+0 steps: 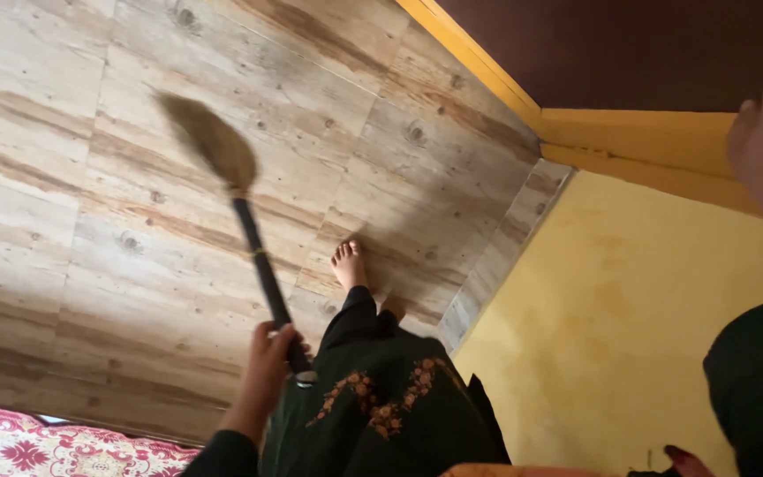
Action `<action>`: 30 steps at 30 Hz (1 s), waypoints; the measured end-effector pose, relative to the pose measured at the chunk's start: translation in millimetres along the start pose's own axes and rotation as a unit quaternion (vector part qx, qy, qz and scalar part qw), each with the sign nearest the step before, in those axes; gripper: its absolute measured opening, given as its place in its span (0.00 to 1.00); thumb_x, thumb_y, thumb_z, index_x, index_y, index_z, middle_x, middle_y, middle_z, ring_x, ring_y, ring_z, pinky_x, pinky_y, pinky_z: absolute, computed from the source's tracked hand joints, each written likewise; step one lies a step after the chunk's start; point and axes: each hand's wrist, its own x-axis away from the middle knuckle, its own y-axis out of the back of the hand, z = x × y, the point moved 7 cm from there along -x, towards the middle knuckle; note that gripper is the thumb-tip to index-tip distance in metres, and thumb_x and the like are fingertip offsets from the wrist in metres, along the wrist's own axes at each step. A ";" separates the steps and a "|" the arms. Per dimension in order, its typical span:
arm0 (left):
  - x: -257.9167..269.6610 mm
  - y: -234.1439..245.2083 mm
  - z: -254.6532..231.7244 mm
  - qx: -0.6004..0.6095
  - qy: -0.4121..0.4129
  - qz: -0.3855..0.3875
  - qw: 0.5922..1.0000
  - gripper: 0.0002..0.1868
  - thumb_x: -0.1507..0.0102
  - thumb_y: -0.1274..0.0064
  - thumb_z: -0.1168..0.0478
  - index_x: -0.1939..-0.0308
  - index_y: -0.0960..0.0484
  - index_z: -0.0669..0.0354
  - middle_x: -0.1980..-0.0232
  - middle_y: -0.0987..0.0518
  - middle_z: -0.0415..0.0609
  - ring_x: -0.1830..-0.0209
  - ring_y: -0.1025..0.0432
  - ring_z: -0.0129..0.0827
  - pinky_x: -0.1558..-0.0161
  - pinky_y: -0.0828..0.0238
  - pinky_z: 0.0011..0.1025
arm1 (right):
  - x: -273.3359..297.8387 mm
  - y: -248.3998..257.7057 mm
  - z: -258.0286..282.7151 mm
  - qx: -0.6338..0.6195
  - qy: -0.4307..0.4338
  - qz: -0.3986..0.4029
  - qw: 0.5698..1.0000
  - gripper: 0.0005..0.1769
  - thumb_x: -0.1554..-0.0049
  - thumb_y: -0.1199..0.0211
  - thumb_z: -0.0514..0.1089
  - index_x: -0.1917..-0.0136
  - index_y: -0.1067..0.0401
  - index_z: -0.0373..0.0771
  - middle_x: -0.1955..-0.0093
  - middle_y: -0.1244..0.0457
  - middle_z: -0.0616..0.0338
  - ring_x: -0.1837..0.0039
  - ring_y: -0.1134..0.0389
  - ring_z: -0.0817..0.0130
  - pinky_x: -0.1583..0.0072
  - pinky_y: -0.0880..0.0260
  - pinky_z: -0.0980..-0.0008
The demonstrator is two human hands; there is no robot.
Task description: Sweeping the floor and decorative rugs using a handheld broom and a dustpan.
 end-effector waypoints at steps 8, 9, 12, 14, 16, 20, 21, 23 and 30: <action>55.8 -159.4 12.2 -0.144 0.157 0.129 0.969 0.17 0.35 0.51 0.53 0.46 0.28 0.58 0.69 0.23 0.47 0.77 0.27 0.34 0.77 0.32 0.36 | 14.7 -21.9 -25.6 0.139 -0.070 0.115 0.981 0.47 0.32 0.45 0.52 0.11 0.64 0.35 0.13 0.71 0.32 0.17 0.54 0.40 0.29 0.37 0.55; 33.7 -172.3 37.0 -0.142 0.157 0.129 0.969 0.17 0.35 0.51 0.53 0.46 0.28 0.58 0.69 0.23 0.47 0.77 0.27 0.34 0.77 0.32 0.36 | 9.8 -16.8 -22.2 0.139 -0.069 0.114 0.981 0.47 0.32 0.45 0.52 0.11 0.64 0.35 0.13 0.71 0.32 0.17 0.54 0.40 0.29 0.37 0.55; -24.1 -232.2 87.9 -0.325 0.016 0.196 0.925 0.19 0.32 0.45 0.52 0.51 0.27 0.67 0.71 0.20 0.53 0.75 0.24 0.42 0.73 0.27 0.40 | -6.0 0.7 -11.7 0.244 -0.041 0.125 0.961 0.46 0.31 0.44 0.60 0.12 0.59 0.38 0.12 0.73 0.35 0.20 0.57 0.29 0.31 0.34 0.47; -45.0 -283.3 91.3 -0.459 -0.224 0.198 0.837 0.24 0.35 0.42 0.52 0.53 0.33 0.69 0.73 0.23 0.64 0.73 0.25 0.59 0.73 0.29 0.49 | -11.9 13.0 -1.1 0.210 -0.047 0.129 0.968 0.45 0.33 0.44 0.62 0.13 0.55 0.40 0.14 0.73 0.32 0.20 0.59 0.25 0.34 0.34 0.42; -67.5 -316.0 52.2 -0.517 -0.261 0.184 0.794 0.17 0.36 0.46 0.56 0.53 0.29 0.65 0.73 0.22 0.63 0.74 0.25 0.58 0.73 0.29 0.51 | -3.6 -3.3 -17.0 0.190 -0.037 0.132 0.972 0.43 0.32 0.46 0.60 0.14 0.56 0.40 0.13 0.73 0.31 0.20 0.59 0.26 0.34 0.34 0.43; -221.8 -300.7 66.3 -0.737 -0.273 0.166 0.596 0.12 0.31 0.54 0.55 0.60 0.16 0.55 0.62 0.17 0.54 0.64 0.21 0.50 0.64 0.23 0.49 | 9.8 -19.3 -43.8 0.171 0.010 0.104 0.980 0.39 0.31 0.50 0.56 0.15 0.57 0.37 0.10 0.73 0.33 0.18 0.60 0.34 0.35 0.37 0.52; -206.8 -288.4 18.6 -0.735 -0.269 0.166 0.599 0.12 0.31 0.54 0.55 0.60 0.16 0.55 0.62 0.17 0.54 0.64 0.21 0.50 0.64 0.23 0.49 | -3.9 2.7 -29.9 0.170 0.015 0.106 0.980 0.39 0.31 0.50 0.56 0.15 0.57 0.37 0.10 0.73 0.33 0.18 0.60 0.34 0.35 0.37 0.52; -193.0 -243.5 -110.9 -0.577 -0.153 -0.001 0.802 0.28 0.37 0.47 0.46 0.32 0.25 0.38 0.51 0.17 0.58 0.51 0.23 0.56 0.50 0.27 0.49 | -37.7 44.6 -6.3 -0.051 -0.046 0.115 0.991 0.40 0.29 0.45 0.55 0.14 0.51 0.32 0.12 0.68 0.26 0.17 0.62 0.23 0.36 0.39 0.33; -58.5 -230.1 -173.8 -0.393 -0.192 -0.131 0.890 0.35 0.37 0.44 0.54 0.25 0.33 0.49 0.53 0.18 0.65 0.53 0.21 0.54 0.54 0.25 0.45 | -51.4 15.0 -3.5 -0.122 0.040 0.070 0.989 0.43 0.35 0.44 0.58 0.17 0.51 0.33 0.15 0.65 0.24 0.14 0.72 0.33 0.23 0.77 0.22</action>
